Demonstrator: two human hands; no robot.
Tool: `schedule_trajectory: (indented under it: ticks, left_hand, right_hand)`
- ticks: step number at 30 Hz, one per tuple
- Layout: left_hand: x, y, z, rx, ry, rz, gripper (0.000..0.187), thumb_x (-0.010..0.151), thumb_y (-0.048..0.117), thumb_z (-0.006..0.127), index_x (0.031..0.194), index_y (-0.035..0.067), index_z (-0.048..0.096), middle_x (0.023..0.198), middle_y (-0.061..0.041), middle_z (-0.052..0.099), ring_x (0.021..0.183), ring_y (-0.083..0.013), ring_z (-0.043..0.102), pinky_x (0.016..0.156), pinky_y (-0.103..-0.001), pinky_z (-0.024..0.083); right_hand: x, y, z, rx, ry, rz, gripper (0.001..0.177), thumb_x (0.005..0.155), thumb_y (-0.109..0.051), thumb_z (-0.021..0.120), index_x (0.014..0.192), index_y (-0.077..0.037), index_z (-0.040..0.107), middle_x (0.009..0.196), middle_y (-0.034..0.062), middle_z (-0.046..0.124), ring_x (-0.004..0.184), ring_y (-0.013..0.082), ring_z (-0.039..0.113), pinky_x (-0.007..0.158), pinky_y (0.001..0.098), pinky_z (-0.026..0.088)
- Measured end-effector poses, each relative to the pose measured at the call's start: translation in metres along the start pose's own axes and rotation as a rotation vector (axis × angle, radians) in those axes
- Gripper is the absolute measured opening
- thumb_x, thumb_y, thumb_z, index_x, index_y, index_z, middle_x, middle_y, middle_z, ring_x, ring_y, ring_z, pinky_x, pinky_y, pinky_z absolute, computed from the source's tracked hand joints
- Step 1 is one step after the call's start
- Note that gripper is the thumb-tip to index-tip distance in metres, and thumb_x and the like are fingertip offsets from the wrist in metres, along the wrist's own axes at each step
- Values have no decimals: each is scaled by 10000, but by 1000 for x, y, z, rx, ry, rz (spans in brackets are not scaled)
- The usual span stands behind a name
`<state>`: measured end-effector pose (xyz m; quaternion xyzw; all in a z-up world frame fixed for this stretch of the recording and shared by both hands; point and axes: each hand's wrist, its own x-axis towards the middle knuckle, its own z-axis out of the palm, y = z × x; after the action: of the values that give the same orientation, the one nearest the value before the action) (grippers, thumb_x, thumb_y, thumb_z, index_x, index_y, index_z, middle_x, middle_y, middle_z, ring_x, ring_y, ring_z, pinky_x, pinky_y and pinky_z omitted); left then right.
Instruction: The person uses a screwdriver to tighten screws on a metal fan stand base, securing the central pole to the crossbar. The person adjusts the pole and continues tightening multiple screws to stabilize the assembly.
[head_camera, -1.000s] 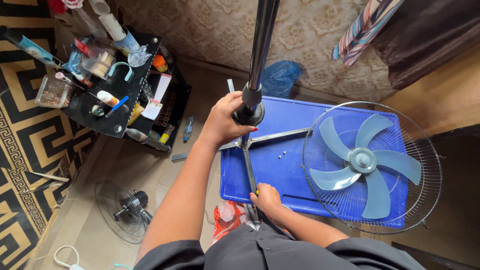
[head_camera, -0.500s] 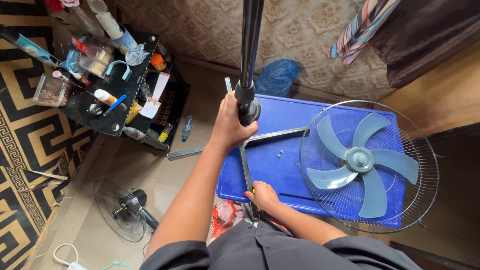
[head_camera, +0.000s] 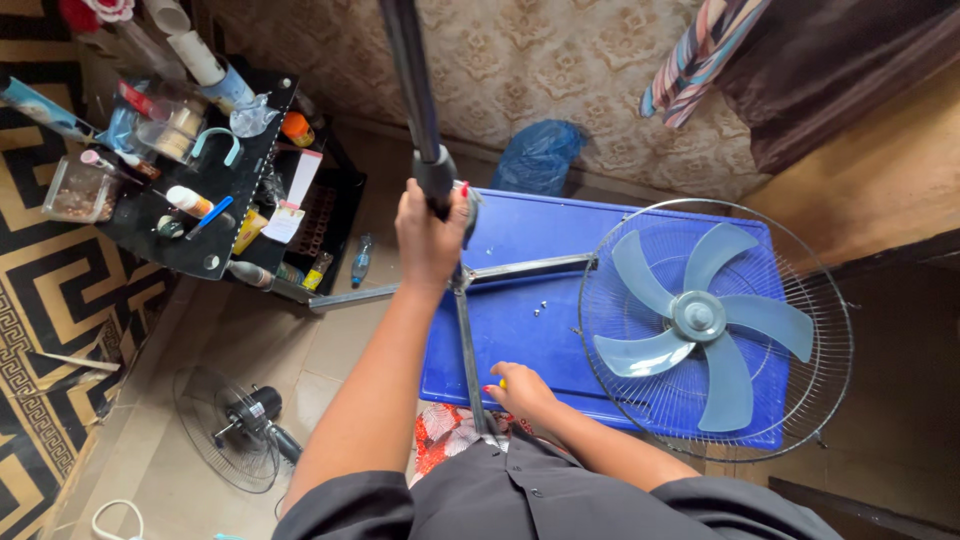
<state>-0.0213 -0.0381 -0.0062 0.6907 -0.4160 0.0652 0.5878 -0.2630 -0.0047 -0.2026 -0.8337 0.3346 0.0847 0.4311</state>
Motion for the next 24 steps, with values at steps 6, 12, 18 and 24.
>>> schedule_trajectory:
  ticks: [6,12,18,24]
  left_hand:
    - [23,-2,-22,-6,-30,26,356,992,208,753,1172,-1,528,933,-174,658,818,-357,684,732,-447,535]
    - [49,2,-48,-42,-89,64,327,999,204,744,1190,21,553,910,-134,672,804,-313,694,740,-412,547]
    - [71,10,-78,-126,-237,27,262,1004,171,740,1193,32,622,889,-82,668,788,-190,663,758,-329,551]
    - [85,0,-95,-409,-495,35,167,1007,114,711,1048,24,576,1147,-87,676,955,-145,627,877,-290,538]
  right_hand:
    - [-6,22,-8,8,42,6,384,854,-260,749,1175,-57,695,1093,191,731,1003,370,698,892,440,539]
    - [-7,24,-11,17,73,20,377,846,-260,759,1164,-67,697,1089,180,731,1013,352,696,893,436,538]
    - [-5,22,-22,65,263,-17,334,847,-247,757,1134,-81,714,1069,165,721,966,335,707,864,421,551]
    - [-22,-2,-66,-59,666,-27,455,827,-291,778,1202,-71,646,1155,170,638,901,337,692,760,457,547]
